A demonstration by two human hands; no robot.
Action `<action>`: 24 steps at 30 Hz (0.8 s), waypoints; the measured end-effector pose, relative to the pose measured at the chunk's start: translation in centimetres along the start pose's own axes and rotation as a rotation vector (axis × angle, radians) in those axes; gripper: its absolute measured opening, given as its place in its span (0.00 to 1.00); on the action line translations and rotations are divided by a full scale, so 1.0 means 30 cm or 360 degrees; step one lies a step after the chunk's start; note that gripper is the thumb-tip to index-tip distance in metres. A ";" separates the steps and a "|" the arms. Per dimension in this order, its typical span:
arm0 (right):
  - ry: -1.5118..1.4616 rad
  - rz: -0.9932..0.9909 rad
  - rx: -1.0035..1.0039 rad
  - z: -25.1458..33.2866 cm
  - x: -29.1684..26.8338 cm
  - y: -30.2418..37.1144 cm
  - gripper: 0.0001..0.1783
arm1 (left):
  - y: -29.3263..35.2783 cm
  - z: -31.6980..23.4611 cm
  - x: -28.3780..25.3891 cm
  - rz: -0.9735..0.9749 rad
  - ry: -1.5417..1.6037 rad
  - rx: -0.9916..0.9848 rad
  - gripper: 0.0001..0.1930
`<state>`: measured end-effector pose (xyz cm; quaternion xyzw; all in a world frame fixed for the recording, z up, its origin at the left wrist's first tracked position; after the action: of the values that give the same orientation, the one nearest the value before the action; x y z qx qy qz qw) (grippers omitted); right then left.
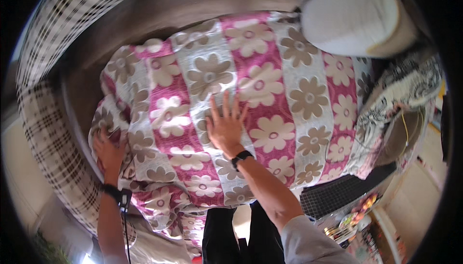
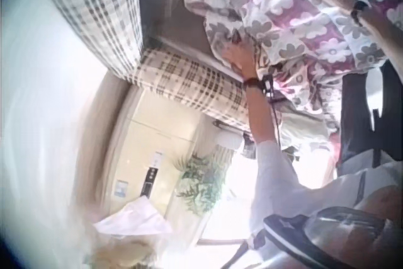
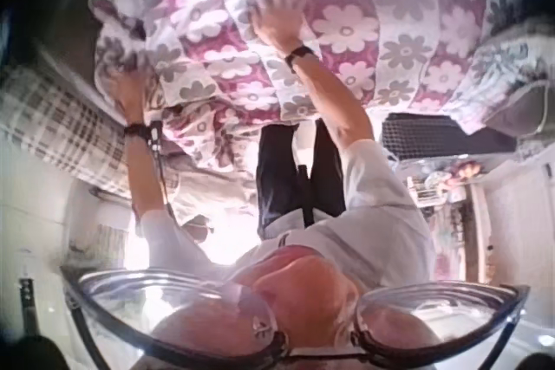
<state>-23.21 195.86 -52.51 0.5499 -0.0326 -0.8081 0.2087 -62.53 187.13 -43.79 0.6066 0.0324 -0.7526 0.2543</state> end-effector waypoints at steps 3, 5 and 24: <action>0.0074 -0.0054 -0.0025 0.024 0.018 -0.010 0.38 | -0.025 0.075 0.074 0.0086 -0.0207 -0.0282 0.48; 0.0142 -0.0152 -0.0039 0.030 -0.005 -0.021 0.35 | -0.040 0.150 0.111 0.0303 0.0068 -0.0292 0.32; -0.0387 -0.0256 -0.0424 0.693 -0.031 -0.890 0.14 | 0.306 0.403 -0.401 -0.1037 0.1998 -0.0899 0.15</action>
<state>-49.72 216.85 -51.06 0.4166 0.0938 -0.8798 0.2088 -67.88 178.96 -27.04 0.7924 0.5396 -0.2666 0.0988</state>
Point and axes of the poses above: each hand's wrist, its own y-axis away from the middle knuckle, its own x-axis out of the palm, z = x × y, the point moved 5 cm from there along -y, towards the middle knuckle, and after that the axes turned 5 degrees about z, right-handed, at the moved point
